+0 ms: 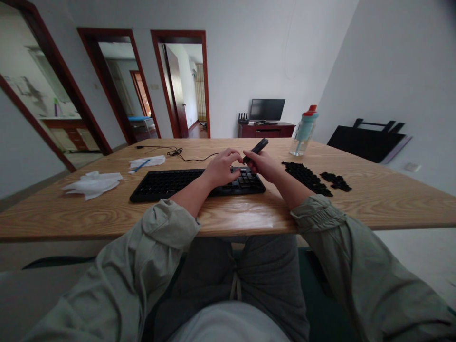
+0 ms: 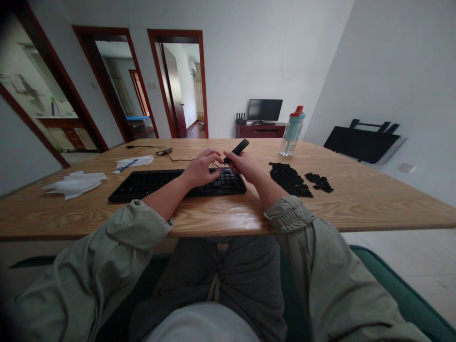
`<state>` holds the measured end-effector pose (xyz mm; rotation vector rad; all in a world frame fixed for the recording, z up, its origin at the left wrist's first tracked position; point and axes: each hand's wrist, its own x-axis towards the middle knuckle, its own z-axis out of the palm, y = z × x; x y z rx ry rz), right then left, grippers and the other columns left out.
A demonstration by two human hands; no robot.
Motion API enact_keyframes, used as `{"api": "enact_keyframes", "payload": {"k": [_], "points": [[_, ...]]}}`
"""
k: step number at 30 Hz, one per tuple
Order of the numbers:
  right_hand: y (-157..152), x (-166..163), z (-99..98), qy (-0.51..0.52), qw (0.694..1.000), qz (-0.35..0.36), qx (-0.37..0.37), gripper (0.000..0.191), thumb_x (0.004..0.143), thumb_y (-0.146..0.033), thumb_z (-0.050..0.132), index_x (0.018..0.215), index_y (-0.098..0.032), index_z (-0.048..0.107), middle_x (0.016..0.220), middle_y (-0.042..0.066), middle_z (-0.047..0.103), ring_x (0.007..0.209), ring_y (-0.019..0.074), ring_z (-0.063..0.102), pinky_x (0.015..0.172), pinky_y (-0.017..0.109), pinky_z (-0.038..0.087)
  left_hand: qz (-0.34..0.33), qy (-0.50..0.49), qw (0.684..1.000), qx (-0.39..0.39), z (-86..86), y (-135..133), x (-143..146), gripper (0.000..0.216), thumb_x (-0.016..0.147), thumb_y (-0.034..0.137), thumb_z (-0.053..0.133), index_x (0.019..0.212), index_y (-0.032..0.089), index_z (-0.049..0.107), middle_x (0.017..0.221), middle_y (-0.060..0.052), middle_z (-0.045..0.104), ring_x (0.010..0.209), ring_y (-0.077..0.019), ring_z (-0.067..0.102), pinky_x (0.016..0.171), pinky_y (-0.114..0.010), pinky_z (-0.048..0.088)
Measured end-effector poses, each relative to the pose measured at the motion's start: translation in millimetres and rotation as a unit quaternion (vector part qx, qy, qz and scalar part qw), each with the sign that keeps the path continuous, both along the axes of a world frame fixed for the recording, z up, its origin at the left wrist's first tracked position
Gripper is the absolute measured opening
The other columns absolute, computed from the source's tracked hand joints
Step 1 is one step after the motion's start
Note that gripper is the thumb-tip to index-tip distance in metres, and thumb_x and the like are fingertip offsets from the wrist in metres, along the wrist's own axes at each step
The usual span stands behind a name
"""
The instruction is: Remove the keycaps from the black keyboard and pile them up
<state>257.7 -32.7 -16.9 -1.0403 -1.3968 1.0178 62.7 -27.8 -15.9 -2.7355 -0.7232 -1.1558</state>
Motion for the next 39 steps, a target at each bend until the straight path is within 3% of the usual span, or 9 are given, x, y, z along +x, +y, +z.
{"api": "enact_keyframes", "payload": {"k": [3, 6, 11, 16, 23, 33, 39], "points": [[-3.3, 0.3, 1.2, -0.044, 0.998, 0.026, -0.034, 0.029, 0.089, -0.043, 0.069, 0.087, -0.014, 0.065, 0.063, 0.001, 0.061, 0.045, 0.0080, 0.050, 0.039, 0.019, 0.039, 0.010, 0.004, 1.000, -0.009, 0.9, 3.1, -3.3, 0.030, 0.081, 0.021, 0.063, 0.111, 0.021, 0.064, 0.119, -0.008, 0.062, 0.115, -0.0227, 0.059, 0.106, -0.038, 0.047], [-0.9, 6.1, 2.8, -0.073, 0.997, -0.017, -0.026, 0.030, 0.093, -0.043, 0.064, 0.086, -0.014, 0.065, 0.068, 0.006, 0.068, 0.045, 0.0100, 0.055, 0.040, 0.021, 0.044, 0.033, 0.005, 0.999, -0.024, 4.2, 7.7, -9.9, 0.034, 0.081, 0.024, 0.065, 0.115, 0.021, 0.063, 0.118, -0.008, 0.063, 0.113, -0.0235, 0.060, 0.104, -0.039, 0.048], [10.2, 26.1, 1.4, -0.147, 0.979, -0.118, 0.073, 0.026, 0.082, -0.033, 0.075, 0.077, -0.019, 0.053, 0.051, -0.001, 0.059, 0.040, 0.0110, 0.054, 0.035, 0.018, 0.036, 0.100, -0.008, 0.993, -0.060, 10.2, 21.2, -27.9, 0.028, 0.081, 0.023, 0.062, 0.109, 0.018, 0.066, 0.114, -0.009, 0.066, 0.107, -0.0236, 0.062, 0.101, -0.040, 0.050], [9.7, 36.9, 1.6, -0.161, 0.972, -0.155, 0.068, 0.024, 0.079, -0.021, 0.071, 0.076, -0.021, 0.047, 0.050, -0.003, 0.058, 0.040, 0.0130, 0.058, 0.034, 0.018, 0.038, 0.145, -0.010, 0.985, -0.096, 8.1, 30.3, -39.7, 0.027, 0.080, 0.021, 0.060, 0.106, 0.016, 0.068, 0.111, -0.010, 0.067, 0.100, -0.0236, 0.064, 0.097, -0.039, 0.052], [4.1, 35.6, 0.3, -0.164, 0.979, -0.123, -0.005, 0.018, 0.078, -0.014, 0.070, 0.078, -0.018, 0.052, 0.059, 0.000, 0.064, 0.044, 0.0143, 0.063, 0.035, 0.020, 0.046, 0.140, 0.003, 0.985, -0.105, 4.2, 29.9, -36.2, 0.025, 0.079, 0.021, 0.059, 0.101, 0.018, 0.070, 0.107, -0.009, 0.069, 0.096, -0.0227, 0.065, 0.093, -0.037, 0.054], [6.7, 34.1, -3.4, -0.131, 0.988, -0.076, -0.006, 0.022, 0.082, -0.011, 0.070, 0.082, -0.020, 0.049, 0.067, -0.002, 0.066, 0.049, 0.0152, 0.066, 0.041, 0.023, 0.052, 0.139, 0.012, 0.985, -0.097, 3.0, 28.4, -34.6, 0.024, 0.081, 0.024, 0.058, 0.099, 0.017, 0.073, 0.103, -0.009, 0.069, 0.090, -0.0214, 0.064, 0.091, -0.036, 0.054], [9.8, 36.1, -3.7, -0.132, 0.989, -0.069, 0.016, 0.029, 0.079, -0.015, 0.076, 0.084, -0.021, 0.049, 0.064, -0.003, 0.065, 0.051, 0.0158, 0.067, 0.044, 0.023, 0.052, 0.097, 0.070, 0.989, -0.090, -1.3, 20.9, -1.9, 0.022, 0.086, 0.027, 0.058, 0.097, 0.022, 0.076, 0.098, -0.006, 0.074, 0.089, -0.0209, 0.067, 0.087, -0.035, 0.053]]}}
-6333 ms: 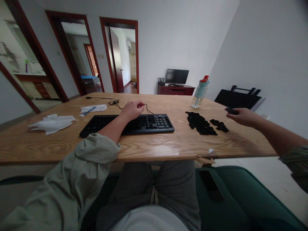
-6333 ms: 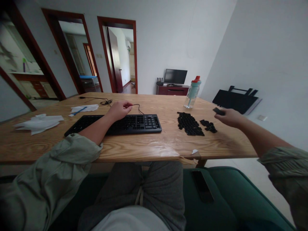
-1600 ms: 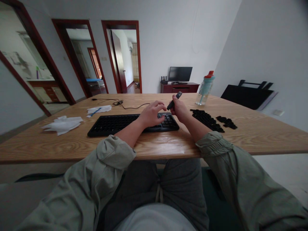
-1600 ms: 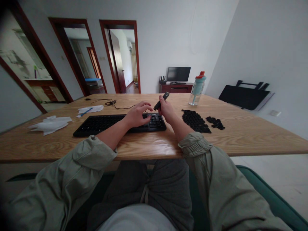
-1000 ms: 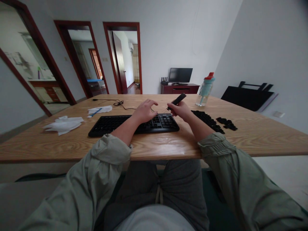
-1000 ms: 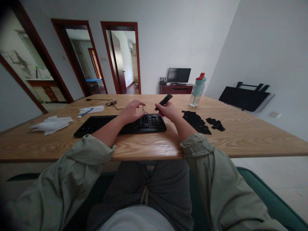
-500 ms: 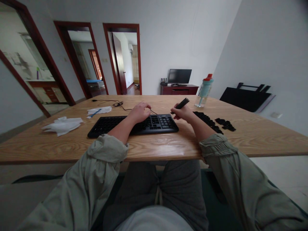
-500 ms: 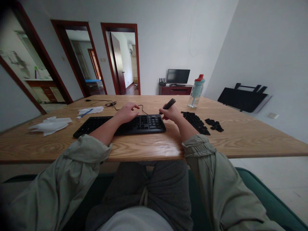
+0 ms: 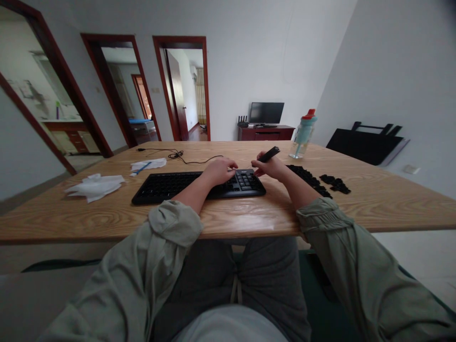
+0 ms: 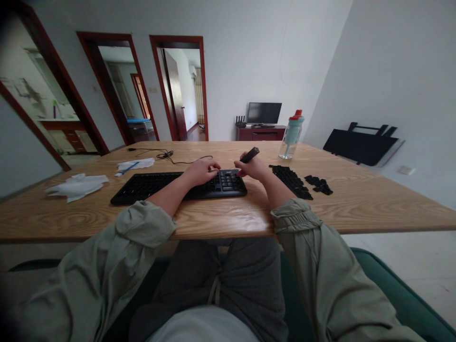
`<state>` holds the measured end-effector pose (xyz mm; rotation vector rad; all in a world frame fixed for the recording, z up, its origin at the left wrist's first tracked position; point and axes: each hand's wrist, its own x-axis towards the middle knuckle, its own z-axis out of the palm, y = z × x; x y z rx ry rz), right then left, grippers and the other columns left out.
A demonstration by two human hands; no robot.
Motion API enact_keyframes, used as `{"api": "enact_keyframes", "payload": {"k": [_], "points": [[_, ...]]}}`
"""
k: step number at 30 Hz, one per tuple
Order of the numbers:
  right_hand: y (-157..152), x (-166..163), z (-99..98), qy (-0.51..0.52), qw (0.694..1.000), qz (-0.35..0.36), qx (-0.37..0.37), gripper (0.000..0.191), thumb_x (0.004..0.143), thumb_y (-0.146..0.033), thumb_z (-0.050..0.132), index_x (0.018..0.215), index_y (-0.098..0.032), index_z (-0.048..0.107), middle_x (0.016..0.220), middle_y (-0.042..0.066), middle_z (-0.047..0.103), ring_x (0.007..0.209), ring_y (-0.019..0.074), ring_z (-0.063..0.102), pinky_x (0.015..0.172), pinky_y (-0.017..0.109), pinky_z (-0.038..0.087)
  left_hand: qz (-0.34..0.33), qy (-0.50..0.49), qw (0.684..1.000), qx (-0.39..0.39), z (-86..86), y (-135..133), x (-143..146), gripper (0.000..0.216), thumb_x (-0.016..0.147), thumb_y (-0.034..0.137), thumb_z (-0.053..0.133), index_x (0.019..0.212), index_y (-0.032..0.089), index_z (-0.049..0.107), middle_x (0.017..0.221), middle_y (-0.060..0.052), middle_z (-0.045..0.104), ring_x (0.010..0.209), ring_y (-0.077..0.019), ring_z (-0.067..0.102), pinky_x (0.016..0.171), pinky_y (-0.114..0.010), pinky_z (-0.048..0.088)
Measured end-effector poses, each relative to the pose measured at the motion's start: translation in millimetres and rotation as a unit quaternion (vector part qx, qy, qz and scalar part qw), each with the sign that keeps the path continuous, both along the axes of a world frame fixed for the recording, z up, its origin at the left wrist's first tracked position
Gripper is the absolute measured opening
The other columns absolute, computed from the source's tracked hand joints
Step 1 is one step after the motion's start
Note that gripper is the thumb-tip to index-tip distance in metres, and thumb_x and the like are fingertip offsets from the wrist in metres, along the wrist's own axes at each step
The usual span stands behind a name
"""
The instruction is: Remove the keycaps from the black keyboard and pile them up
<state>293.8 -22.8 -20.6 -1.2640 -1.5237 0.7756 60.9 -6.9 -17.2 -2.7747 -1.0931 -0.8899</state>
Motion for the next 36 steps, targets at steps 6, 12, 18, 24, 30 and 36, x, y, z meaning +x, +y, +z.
{"api": "enact_keyframes", "payload": {"k": [6, 12, 18, 24, 30, 36], "points": [[1.0, -0.3, -1.6, 0.009, 1.000, -0.005, 0.012, 0.024, 0.083, -0.017, 0.073, 0.084, -0.021, 0.049, 0.069, -0.001, 0.066, 0.052, 0.0149, 0.067, 0.046, 0.024, 0.054, -0.001, 0.045, 0.999, -0.027, -4.4, -1.4, 46.4, 0.026, 0.089, 0.029, 0.058, 0.107, 0.026, 0.077, 0.103, -0.006, 0.077, 0.096, -0.0241, 0.070, 0.085, -0.036, 0.054], [-8.1, -5.7, 7.1, -0.038, 0.999, -0.009, -0.038, 0.021, 0.088, -0.016, 0.067, 0.086, -0.021, 0.047, 0.063, -0.004, 0.060, 0.051, 0.0138, 0.065, 0.046, 0.023, 0.054, 0.024, 0.105, 0.993, -0.042, -6.8, 4.6, 45.6, 0.026, 0.092, 0.031, 0.056, 0.107, 0.027, 0.077, 0.107, -0.004, 0.077, 0.100, -0.0216, 0.069, 0.085, -0.029, 0.052], [-3.0, -2.1, 1.4, -0.056, 0.997, -0.008, -0.042, 0.014, 0.095, -0.024, 0.060, 0.088, -0.020, 0.048, 0.074, 0.001, 0.064, 0.050, 0.0141, 0.065, 0.042, 0.024, 0.052, 0.034, 0.130, 0.991, -0.024, -6.2, 4.0, 44.4, 0.028, 0.095, 0.032, 0.052, 0.109, 0.029, 0.076, 0.111, -0.003, 0.076, 0.103, -0.0205, 0.068, 0.085, -0.028, 0.050], [2.1, -1.7, -4.6, -0.065, 0.997, -0.023, -0.026, 0.016, 0.096, -0.028, 0.058, 0.088, -0.019, 0.048, 0.081, 0.003, 0.064, 0.051, 0.0130, 0.064, 0.040, 0.022, 0.049, 0.030, 0.146, 0.989, 0.002, -4.3, 1.9, 46.0, 0.029, 0.095, 0.030, 0.049, 0.106, 0.027, 0.076, 0.112, -0.004, 0.074, 0.103, -0.0209, 0.067, 0.083, -0.028, 0.050], [-12.0, -3.3, -2.7, -0.087, 0.996, -0.010, -0.017, 0.017, 0.095, -0.023, 0.059, 0.085, -0.020, 0.046, 0.067, -0.003, 0.056, 0.047, 0.0115, 0.060, 0.035, 0.019, 0.040, 0.015, 0.183, 0.982, 0.032, 0.3, -2.7, 46.1, 0.032, 0.095, 0.029, 0.046, 0.103, 0.026, 0.077, 0.108, -0.006, 0.073, 0.102, -0.0227, 0.067, 0.078, -0.029, 0.049], [-17.5, -3.6, -8.3, -0.092, 0.996, -0.013, -0.007, 0.017, 0.094, -0.021, 0.060, 0.084, -0.021, 0.046, 0.056, -0.005, 0.051, 0.044, 0.0110, 0.055, 0.035, 0.019, 0.037, 0.023, 0.192, 0.980, 0.039, -0.6, -6.5, 46.1, 0.034, 0.097, 0.032, 0.045, 0.104, 0.025, 0.077, 0.108, -0.008, 0.073, 0.100, -0.0244, 0.068, 0.077, -0.031, 0.049]]}}
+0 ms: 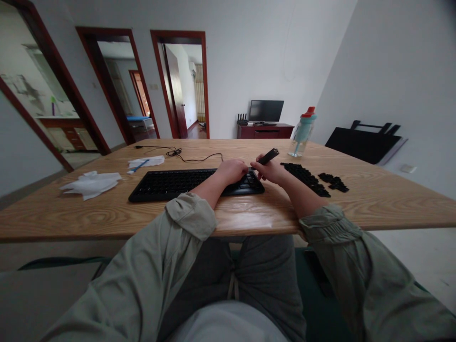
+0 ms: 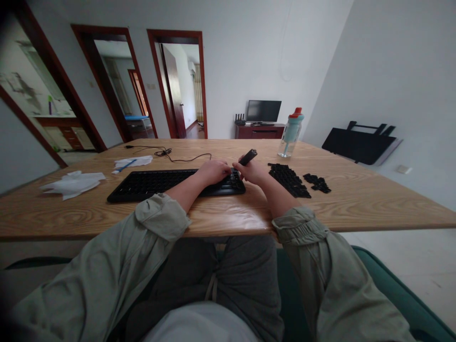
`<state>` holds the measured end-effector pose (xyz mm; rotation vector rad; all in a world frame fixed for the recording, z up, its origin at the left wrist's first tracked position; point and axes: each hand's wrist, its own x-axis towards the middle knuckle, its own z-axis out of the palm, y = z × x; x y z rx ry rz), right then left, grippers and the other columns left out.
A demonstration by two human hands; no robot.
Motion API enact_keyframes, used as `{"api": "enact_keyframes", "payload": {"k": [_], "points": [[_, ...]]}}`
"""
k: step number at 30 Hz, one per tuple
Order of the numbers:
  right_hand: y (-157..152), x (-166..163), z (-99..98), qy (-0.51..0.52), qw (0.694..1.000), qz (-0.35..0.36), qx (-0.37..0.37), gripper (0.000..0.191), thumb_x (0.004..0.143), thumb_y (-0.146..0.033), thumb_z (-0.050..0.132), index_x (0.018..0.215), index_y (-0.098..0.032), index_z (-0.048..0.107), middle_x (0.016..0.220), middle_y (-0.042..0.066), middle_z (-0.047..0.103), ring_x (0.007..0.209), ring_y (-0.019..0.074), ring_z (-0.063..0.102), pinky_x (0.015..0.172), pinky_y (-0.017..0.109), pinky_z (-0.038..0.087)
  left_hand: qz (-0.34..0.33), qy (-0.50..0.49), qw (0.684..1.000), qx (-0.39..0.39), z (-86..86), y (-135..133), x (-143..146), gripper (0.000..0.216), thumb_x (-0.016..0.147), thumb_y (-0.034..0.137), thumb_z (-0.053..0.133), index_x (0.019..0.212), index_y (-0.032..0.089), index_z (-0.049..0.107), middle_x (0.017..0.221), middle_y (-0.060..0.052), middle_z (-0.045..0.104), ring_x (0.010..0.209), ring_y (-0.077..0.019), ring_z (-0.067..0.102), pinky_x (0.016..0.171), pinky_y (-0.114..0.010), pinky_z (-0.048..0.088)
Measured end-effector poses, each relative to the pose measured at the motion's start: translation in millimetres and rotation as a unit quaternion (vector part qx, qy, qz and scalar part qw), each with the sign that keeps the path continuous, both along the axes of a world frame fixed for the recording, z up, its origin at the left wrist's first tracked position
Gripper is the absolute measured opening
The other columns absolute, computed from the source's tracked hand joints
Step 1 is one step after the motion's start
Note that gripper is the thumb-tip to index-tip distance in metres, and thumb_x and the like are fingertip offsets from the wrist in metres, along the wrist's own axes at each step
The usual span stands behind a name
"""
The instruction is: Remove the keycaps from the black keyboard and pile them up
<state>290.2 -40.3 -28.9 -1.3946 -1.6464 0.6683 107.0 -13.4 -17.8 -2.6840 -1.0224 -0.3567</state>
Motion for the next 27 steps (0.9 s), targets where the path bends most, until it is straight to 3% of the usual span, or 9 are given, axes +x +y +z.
{"api": "enact_keyframes", "payload": {"k": [6, 12, 21, 27], "points": [[5.0, -1.5, -5.0, 0.106, 0.994, -0.029, 0.001, 0.016, 0.096, -0.028, 0.057, 0.085, -0.020, 0.049, 0.057, -0.004, 0.052, 0.047, 0.0113, 0.056, 0.039, 0.020, 0.040, 0.013, -0.041, 0.998, -0.034, -2.7, 3.2, -0.7, 0.030, 0.096, 0.030, 0.048, 0.107, 0.025, 0.075, 0.113, -0.005, 0.074, 0.104, -0.0219, 0.067, 0.084, -0.029, 0.050], [5.3, -4.9, -9.0, 0.187, 0.982, 0.009, -0.022, 0.021, 0.097, -0.032, 0.053, 0.080, -0.021, 0.048, 0.054, -0.006, 0.047, 0.043, 0.0095, 0.048, 0.043, 0.020, 0.041, 0.022, -0.069, 0.996, -0.048, -4.4, 4.9, -3.2, 0.030, 0.094, 0.026, 0.049, 0.113, 0.026, 0.073, 0.115, -0.004, 0.075, 0.106, -0.0209, 0.068, 0.088, -0.029, 0.051], [6.0, -1.4, -8.4, 0.082, 0.996, -0.027, -0.003, 0.021, 0.096, -0.032, 0.052, 0.079, -0.020, 0.049, 0.055, -0.004, 0.049, 0.046, 0.0105, 0.049, 0.040, 0.020, 0.036, 0.008, -0.037, 0.999, -0.033, -4.9, 7.6, -3.6, 0.031, 0.096, 0.030, 0.049, 0.111, 0.026, 0.076, 0.115, -0.005, 0.075, 0.105, -0.0202, 0.067, 0.088, -0.027, 0.050], [19.5, 4.5, -19.8, 0.040, 0.996, -0.072, 0.026, 0.026, 0.094, -0.038, 0.053, 0.076, -0.021, 0.049, 0.053, -0.004, 0.047, 0.046, 0.0114, 0.047, 0.042, 0.022, 0.036, 0.015, -0.027, 0.999, -0.016, -3.7, 6.7, -1.9, 0.034, 0.097, 0.029, 0.046, 0.113, 0.026, 0.076, 0.116, -0.006, 0.073, 0.106, -0.0224, 0.067, 0.086, -0.030, 0.051]]}}
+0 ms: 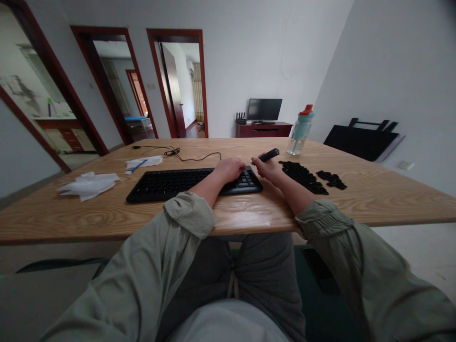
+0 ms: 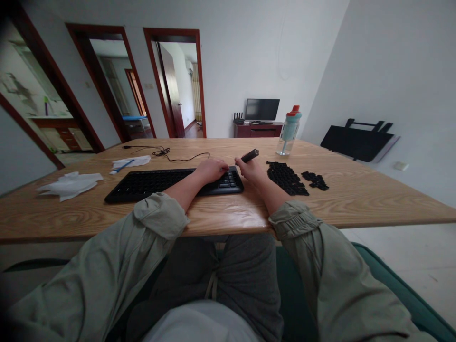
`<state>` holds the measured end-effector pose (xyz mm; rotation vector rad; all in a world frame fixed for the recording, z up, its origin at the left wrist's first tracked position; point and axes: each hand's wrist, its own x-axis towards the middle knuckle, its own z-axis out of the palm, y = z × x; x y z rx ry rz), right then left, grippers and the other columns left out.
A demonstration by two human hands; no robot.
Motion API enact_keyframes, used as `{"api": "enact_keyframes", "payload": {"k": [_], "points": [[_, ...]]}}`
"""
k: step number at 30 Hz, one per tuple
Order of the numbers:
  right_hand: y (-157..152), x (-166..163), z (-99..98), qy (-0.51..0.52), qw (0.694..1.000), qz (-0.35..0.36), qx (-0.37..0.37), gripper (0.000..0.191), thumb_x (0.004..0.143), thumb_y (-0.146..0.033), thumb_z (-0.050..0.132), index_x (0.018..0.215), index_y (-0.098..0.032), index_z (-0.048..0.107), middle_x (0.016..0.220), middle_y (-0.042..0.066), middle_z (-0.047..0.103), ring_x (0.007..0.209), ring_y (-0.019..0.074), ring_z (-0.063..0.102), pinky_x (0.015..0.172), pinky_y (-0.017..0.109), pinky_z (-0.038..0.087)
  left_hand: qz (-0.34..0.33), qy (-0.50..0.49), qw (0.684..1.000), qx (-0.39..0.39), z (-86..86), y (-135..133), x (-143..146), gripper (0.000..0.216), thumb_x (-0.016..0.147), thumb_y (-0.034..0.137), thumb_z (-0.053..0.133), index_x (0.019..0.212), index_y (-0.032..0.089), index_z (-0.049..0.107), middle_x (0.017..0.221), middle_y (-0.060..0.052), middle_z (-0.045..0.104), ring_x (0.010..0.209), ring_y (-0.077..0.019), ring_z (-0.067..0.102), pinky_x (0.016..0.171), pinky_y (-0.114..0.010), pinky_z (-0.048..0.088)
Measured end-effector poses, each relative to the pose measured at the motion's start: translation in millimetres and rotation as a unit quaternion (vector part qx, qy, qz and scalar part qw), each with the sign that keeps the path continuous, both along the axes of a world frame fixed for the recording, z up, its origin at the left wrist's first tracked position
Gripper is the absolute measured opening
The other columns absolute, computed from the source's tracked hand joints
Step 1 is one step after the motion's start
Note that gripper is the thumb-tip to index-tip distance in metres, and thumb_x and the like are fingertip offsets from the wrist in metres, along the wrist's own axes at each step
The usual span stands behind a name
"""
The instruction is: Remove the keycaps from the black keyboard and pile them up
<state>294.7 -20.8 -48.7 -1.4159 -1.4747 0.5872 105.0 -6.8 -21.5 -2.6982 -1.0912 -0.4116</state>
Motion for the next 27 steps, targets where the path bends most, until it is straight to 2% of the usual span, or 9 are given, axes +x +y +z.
{"api": "enact_keyframes", "payload": {"k": [4, 7, 12, 16, 21, 27], "points": [[4.9, 2.1, -4.5, -0.012, 1.000, 0.007, 0.028, 0.023, 0.094, -0.038, 0.053, 0.078, -0.021, 0.050, 0.054, -0.004, 0.045, 0.048, 0.0125, 0.047, 0.046, 0.023, 0.036, -0.006, 0.008, 1.000, -0.001, 0.1, 0.5, 0.6, 0.035, 0.097, 0.029, 0.044, 0.112, 0.025, 0.075, 0.116, -0.007, 0.073, 0.106, -0.0224, 0.067, 0.086, -0.030, 0.050], [0.9, 1.6, -1.1, -0.036, 0.999, 0.024, 0.032, 0.021, 0.093, -0.039, 0.054, 0.081, -0.022, 0.050, 0.057, -0.004, 0.046, 0.051, 0.0139, 0.048, 0.049, 0.025, 0.039, -0.011, 0.020, 1.000, 0.009, -0.2, 0.3, 0.8, 0.035, 0.097, 0.028, 0.043, 0.108, 0.023, 0.076, 0.113, -0.009, 0.072, 0.105, -0.0234, 0.067, 0.085, -0.031, 0.050], [-10.1, -1.0, 6.0, -0.106, 0.992, 0.012, 0.060, 0.020, 0.090, -0.040, 0.058, 0.086, -0.023, 0.049, 0.064, -0.002, 0.052, 0.060, 0.0167, 0.053, 0.057, 0.027, 0.042, -0.013, 0.024, 1.000, 0.012, 0.9, -4.2, 0.6, 0.034, 0.096, 0.030, 0.044, 0.102, 0.022, 0.076, 0.110, -0.008, 0.073, 0.102, -0.0229, 0.067, 0.082, -0.031, 0.049], [-15.6, -2.0, 7.8, -0.123, 0.990, 0.014, 0.072, 0.019, 0.089, -0.039, 0.059, 0.087, -0.023, 0.047, 0.068, -0.002, 0.054, 0.064, 0.0172, 0.054, 0.062, 0.028, 0.043, -0.017, 0.030, 0.999, 0.013, 2.2, -6.9, 0.7, 0.033, 0.095, 0.029, 0.044, 0.100, 0.023, 0.076, 0.108, -0.007, 0.073, 0.101, -0.0228, 0.068, 0.080, -0.030, 0.049], [-14.9, -1.8, 7.9, -0.107, 0.993, 0.016, 0.049, 0.017, 0.089, -0.036, 0.060, 0.086, -0.022, 0.050, 0.063, -0.003, 0.052, 0.059, 0.0160, 0.052, 0.057, 0.027, 0.041, -0.014, 0.030, 0.999, 0.014, 3.0, -8.7, 1.6, 0.035, 0.097, 0.030, 0.043, 0.102, 0.023, 0.077, 0.109, -0.008, 0.073, 0.101, -0.0236, 0.068, 0.079, -0.031, 0.050], [-17.6, -4.5, 11.5, -0.025, 0.999, 0.027, -0.005, 0.017, 0.094, -0.031, 0.057, 0.083, -0.020, 0.049, 0.059, -0.003, 0.051, 0.049, 0.0115, 0.049, 0.046, 0.022, 0.039, -0.010, 0.031, 0.999, 0.012, 4.8, -10.7, 3.8, 0.034, 0.097, 0.031, 0.044, 0.105, 0.024, 0.077, 0.108, -0.008, 0.073, 0.102, -0.0234, 0.067, 0.082, -0.031, 0.050]]}}
